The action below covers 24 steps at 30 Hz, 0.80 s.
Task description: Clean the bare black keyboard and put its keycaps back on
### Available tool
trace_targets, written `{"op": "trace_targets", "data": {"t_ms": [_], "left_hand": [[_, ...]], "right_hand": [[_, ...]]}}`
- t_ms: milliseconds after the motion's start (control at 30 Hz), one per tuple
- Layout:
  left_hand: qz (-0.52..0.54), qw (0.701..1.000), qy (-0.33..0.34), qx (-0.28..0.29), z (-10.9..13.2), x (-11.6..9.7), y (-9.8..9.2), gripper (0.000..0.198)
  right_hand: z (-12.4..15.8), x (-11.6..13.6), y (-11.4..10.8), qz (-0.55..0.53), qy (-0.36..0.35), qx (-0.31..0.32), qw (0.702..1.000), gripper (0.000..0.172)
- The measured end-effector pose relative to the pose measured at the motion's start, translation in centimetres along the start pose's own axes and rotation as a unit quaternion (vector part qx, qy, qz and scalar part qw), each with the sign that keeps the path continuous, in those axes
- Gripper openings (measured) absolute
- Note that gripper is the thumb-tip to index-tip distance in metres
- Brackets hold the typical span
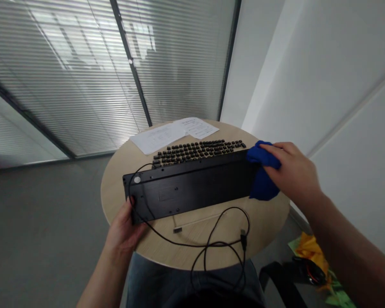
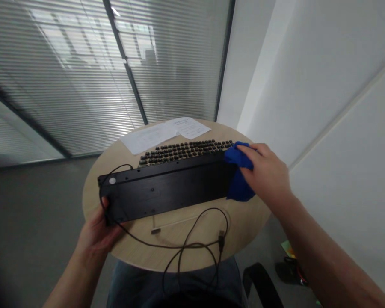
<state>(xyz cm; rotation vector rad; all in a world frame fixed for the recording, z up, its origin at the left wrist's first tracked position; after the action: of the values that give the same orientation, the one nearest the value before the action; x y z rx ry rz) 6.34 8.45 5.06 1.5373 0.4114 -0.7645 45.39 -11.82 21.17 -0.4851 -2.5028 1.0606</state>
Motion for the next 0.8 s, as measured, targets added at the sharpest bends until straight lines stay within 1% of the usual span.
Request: {"op": "trace_targets", "data": {"t_ms": [67,100,167,233,333,467,567,633,733,800], "left_hand": [[-0.001,1.0,0.003,0.001,0.2,0.1,0.4,0.053],[0.0,1.0,0.003,0.003,0.3,0.2,0.6,0.051],[0.0,1.0,0.001,0.01,0.5,0.3,1.0,0.044],[-0.005,1.0,0.002,0.016,0.8,0.4,1.5,0.035],[-0.022,0.999,0.004,0.027,1.2,0.6,1.9,0.023],[-0.042,0.998,0.017,0.033,1.5,0.7,1.9,0.023],[-0.05,0.998,0.021,0.044,1.8,0.9,2.1,0.027],[-0.052,0.997,0.022,0.051,2.0,1.0,2.2,0.03],[-0.054,0.997,0.031,0.056,2.3,1.3,2.5,0.035],[-0.055,0.996,0.037,0.054,2.4,1.4,2.8,0.037]], "right_hand": [[0.0,-2.2,0.0,-0.003,0.036,-0.034,0.999,0.046],[0.1,-2.7,0.1,-0.006,0.047,-0.046,0.998,0.045],[0.6,-2.6,0.4,-0.015,0.052,-0.058,0.997,0.046],[1.3,-1.1,1.1,-0.025,0.034,-0.051,0.998,0.048],[2.2,3.0,2.4,-0.04,-0.021,-0.009,0.999,0.05],[3.0,10.0,3.7,-0.071,-0.129,0.057,0.987,0.049],[3.5,15.2,4.0,-0.094,-0.221,0.096,0.966,0.05],[3.8,18.3,4.1,-0.103,-0.27,0.119,0.95,0.048],[4.5,22.0,4.4,-0.126,-0.323,0.144,0.927,0.041],[5.0,23.8,4.7,-0.152,-0.346,0.15,0.914,0.033]]}}
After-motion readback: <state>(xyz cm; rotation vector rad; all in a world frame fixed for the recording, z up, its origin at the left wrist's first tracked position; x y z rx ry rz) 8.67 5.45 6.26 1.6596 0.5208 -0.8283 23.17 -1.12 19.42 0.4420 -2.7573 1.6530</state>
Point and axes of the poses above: each hand's wrist, its own z-axis away from the middle knuckle, its own y-axis out of the palm, x = y × z, the point moved 4 cm from there along -z, towards the middle knuckle, and after that the axes turned 15 degrees about y, right-handed, at the moved point
